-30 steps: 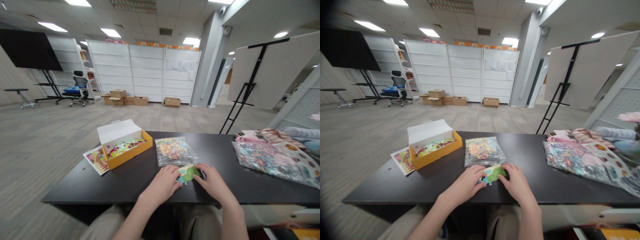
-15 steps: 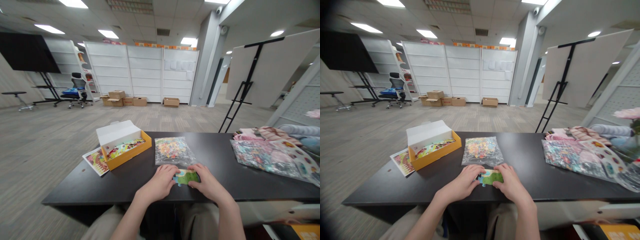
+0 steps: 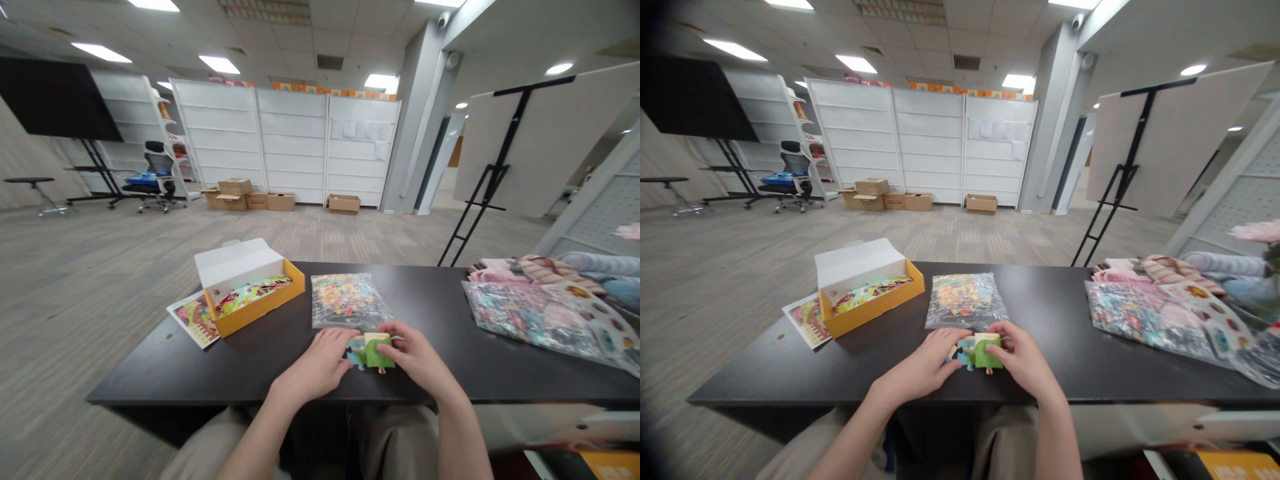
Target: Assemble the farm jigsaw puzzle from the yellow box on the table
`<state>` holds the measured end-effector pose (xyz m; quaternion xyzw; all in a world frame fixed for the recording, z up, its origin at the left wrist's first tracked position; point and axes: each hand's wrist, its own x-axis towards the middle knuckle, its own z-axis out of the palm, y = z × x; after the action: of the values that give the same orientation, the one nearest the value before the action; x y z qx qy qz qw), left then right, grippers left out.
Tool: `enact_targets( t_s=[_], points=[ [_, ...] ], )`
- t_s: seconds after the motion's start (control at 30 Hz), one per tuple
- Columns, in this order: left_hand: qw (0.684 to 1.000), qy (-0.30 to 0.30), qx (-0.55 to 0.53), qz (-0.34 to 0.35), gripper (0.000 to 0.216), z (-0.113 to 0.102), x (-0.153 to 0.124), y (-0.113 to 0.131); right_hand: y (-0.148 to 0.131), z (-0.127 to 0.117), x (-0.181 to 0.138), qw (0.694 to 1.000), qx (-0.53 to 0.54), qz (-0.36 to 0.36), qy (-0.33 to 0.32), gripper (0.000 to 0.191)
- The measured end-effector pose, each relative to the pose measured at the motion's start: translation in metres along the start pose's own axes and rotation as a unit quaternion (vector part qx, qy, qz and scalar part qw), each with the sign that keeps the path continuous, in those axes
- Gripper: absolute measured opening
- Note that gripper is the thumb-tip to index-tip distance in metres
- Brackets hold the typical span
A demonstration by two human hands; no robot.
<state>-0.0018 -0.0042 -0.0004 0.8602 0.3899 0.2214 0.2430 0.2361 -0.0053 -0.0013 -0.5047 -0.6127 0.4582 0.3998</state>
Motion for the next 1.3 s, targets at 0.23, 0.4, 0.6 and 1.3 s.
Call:
enact_targets(
  t_s=[0.23, 0.4, 0.6, 1.3],
  points=[
    [1.000, -0.011, -0.017, -0.018, 0.057, -0.019, -0.017, -0.007, 0.004, 0.019, 0.005, 1.000, -0.014, 0.006, -0.021, 0.025],
    [0.998, -0.031, -0.017, -0.043, 0.053, -0.035, -0.036, -0.009, 0.004, 0.028, 0.011, 0.981, -0.180, -0.049, 0.041, 0.016],
    [0.998, -0.021, -0.002, -0.051, 0.042, -0.036, -0.041, -0.011, 0.008, 0.034, 0.017, 0.950, -0.292, -0.098, 0.053, 0.017],
    [0.995, 0.081, 0.059, -0.013, 0.050, -0.032, -0.037, -0.003, 0.012, 0.042, 0.020, 0.938, -0.334, -0.074, 0.057, 0.016]
  ],
)
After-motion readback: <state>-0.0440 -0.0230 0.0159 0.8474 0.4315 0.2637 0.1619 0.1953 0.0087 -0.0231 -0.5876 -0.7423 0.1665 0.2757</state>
